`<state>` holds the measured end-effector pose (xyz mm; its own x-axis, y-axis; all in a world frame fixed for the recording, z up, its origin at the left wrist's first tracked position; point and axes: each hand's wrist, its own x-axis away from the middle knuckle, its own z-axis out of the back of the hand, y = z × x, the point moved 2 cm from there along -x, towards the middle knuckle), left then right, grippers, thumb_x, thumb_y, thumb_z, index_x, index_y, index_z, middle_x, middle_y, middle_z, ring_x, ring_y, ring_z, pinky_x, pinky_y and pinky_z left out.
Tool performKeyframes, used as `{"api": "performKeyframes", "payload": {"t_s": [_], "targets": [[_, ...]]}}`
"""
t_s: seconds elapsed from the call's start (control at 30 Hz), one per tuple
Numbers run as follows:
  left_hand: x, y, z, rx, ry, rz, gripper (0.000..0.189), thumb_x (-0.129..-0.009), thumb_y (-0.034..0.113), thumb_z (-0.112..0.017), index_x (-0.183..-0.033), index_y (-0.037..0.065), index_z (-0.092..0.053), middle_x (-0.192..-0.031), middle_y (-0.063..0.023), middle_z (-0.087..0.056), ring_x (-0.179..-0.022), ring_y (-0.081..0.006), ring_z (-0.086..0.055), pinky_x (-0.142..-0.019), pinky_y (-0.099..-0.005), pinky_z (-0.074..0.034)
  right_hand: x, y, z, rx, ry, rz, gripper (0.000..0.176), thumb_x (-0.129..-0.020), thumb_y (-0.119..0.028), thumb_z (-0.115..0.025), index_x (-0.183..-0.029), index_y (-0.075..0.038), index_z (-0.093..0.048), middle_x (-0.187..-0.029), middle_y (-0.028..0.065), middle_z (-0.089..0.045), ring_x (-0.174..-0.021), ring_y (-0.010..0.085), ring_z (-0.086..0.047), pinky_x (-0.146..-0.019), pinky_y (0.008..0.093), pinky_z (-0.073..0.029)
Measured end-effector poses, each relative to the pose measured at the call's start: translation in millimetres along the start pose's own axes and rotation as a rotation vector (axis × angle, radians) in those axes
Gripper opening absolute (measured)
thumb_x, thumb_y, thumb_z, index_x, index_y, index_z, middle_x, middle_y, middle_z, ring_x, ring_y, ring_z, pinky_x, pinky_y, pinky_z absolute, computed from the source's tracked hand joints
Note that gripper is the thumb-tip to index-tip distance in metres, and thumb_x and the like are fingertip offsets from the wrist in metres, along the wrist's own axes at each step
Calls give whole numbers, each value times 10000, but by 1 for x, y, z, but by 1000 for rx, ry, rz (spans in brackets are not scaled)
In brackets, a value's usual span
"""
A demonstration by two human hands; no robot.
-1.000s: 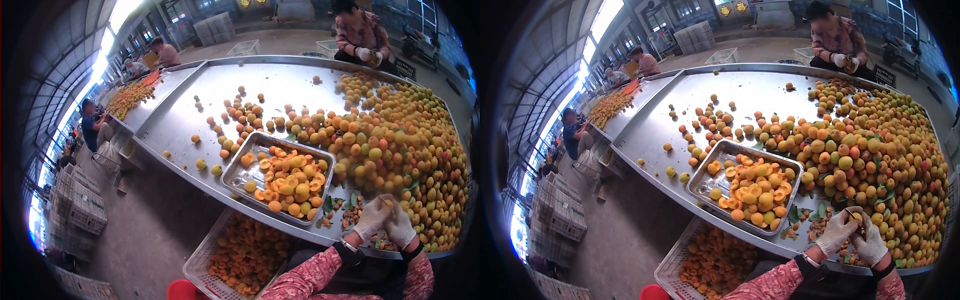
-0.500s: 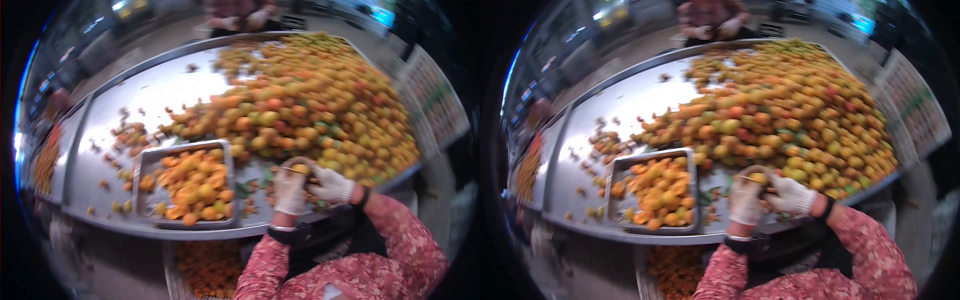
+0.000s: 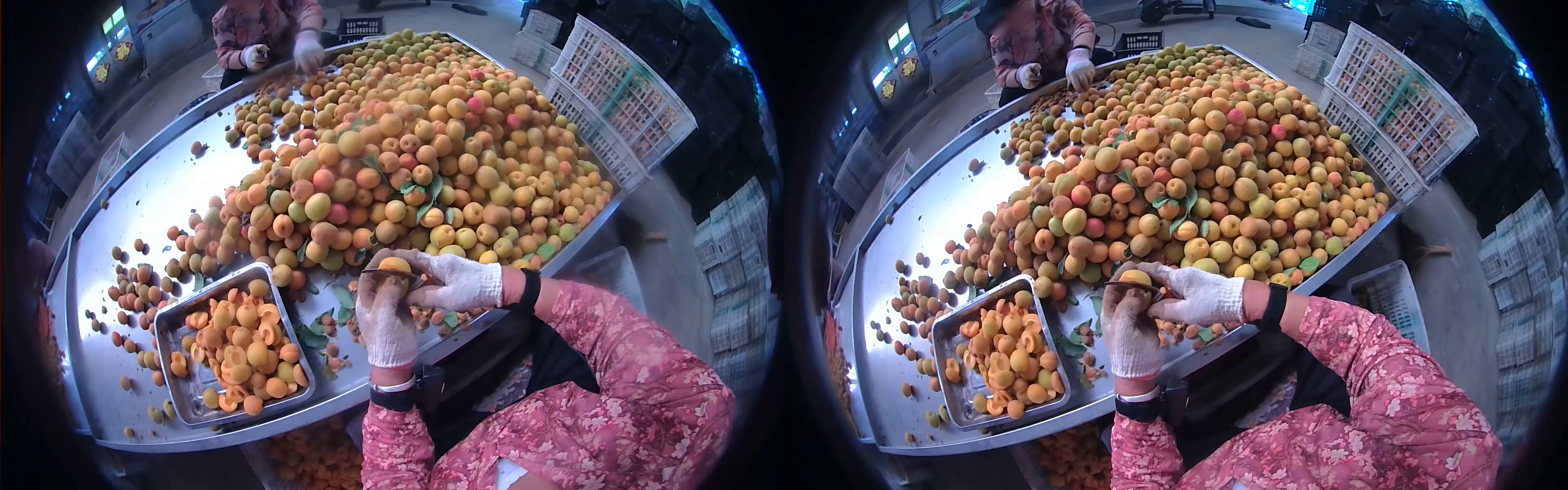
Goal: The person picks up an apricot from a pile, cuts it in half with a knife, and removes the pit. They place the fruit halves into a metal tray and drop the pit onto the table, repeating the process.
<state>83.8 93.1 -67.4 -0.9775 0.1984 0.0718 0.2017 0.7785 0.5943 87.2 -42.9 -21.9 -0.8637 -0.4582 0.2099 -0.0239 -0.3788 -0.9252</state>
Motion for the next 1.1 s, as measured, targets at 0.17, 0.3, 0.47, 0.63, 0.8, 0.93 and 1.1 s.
{"api": "performKeyframes", "payload": {"t_s": [0.17,0.3,0.47,0.63,0.8,0.93,1.1], "targets": [[0,1,-2,8,87,-4,371,-862,20,-514,-1228,-35,-490,-1130,-140,-571,-1049,-237,-581,-920,-346,-485,11,2,2,207,216,65,675,-839,-264,-666,-1381,-11,-354,-999,226,-637,-862,273,-672,-733,351,-520],[-1,-2,-1,-128,72,29,353,-883,53,-531,-1224,-31,-493,-1115,-142,-585,-1009,-226,-600,-880,-331,-508,9,-16,6,363,375,174,535,-830,-329,-695,-1213,-2,-518,-846,195,-654,-841,290,-676,-722,343,-515],[1,-2,-4,-45,46,36,368,-904,63,-511,-1258,-24,-463,-1190,-144,-543,-1076,-217,-568,-929,-315,-485,-2,-12,9,-8,399,32,314,-878,-288,-653,-990,1,-607,-717,63,-631,-657,147,-624,-614,291,-498],[0,2,-5,141,21,-55,355,-964,108,-451,-1300,-1,-414,-1256,-153,-520,-1217,-277,-493,-1060,-395,-389,9,-4,7,-312,395,-178,240,-879,-248,-641,-918,-13,-619,-639,-3,-561,-594,66,-528,-529,236,-425],[0,0,-3,125,74,-157,364,-989,193,-439,-1303,10,-429,-1285,-168,-514,-1204,-290,-501,-1076,-419,-359,11,1,-13,147,365,-42,308,-874,-268,-620,-1026,-2,-584,-695,100,-635,-613,160,-618,-572,295,-484],[3,-1,-10,80,-6,-96,393,-995,244,-455,-1321,29,-413,-1298,-159,-502,-1200,-275,-493,-1057,-405,-368,7,-12,-13,0,333,-81,296,-876,-257,-608,-1035,-9,-584,-692,103,-640,-577,165,-633,-536,287,-489],[5,1,-18,33,-22,-45,447,-985,255,-492,-1352,38,-355,-1280,-178,-507,-1112,-240,-550,-955,-356,-460,1,-7,-9,134,359,112,326,-872,-244,-613,-1095,-9,-582,-711,104,-650,-587,136,-652,-515,259,-509]]}}
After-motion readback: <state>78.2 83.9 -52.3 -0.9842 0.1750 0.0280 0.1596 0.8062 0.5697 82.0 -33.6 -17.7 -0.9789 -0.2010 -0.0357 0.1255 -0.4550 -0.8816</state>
